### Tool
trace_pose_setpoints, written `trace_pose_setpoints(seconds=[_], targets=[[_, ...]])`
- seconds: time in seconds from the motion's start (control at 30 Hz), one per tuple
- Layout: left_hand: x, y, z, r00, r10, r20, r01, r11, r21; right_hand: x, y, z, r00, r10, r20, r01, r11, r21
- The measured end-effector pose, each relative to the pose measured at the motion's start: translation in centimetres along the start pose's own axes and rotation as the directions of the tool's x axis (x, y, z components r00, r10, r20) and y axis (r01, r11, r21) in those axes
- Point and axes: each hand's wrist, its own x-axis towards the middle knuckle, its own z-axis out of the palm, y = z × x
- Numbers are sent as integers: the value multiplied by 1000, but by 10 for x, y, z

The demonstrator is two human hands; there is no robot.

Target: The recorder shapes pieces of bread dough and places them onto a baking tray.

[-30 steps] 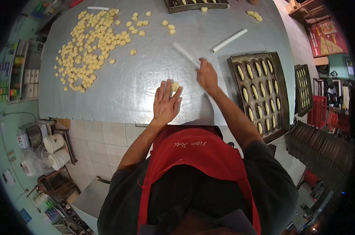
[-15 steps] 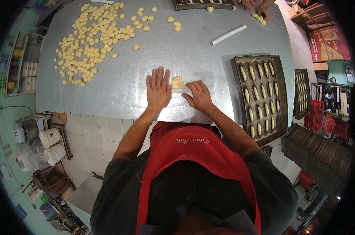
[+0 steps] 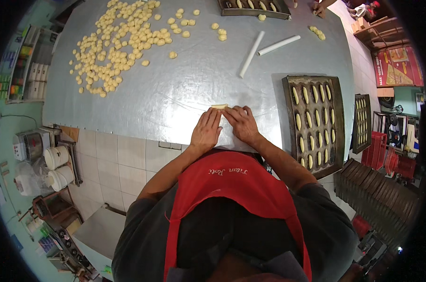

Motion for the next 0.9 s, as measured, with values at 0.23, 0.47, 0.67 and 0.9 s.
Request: trace_pose_setpoints(seconds=[0.23,0.47,0.67,0.9], targets=[[33,-40,-41,955,-259,-145,215,941,-261,124,3,40,926,374,56,-371,869,328],[-25,-125,-71,861,-426,-278,443,896,-1,64,-56,26,948,243,204,-240,970,-40],[-20,-125,-70,888,-385,-250,402,916,16,149,-3,40,945,319,75,-325,942,83],[-23,-127,-67,888,-406,-218,425,904,50,64,-41,-8,923,366,121,-383,835,395]])
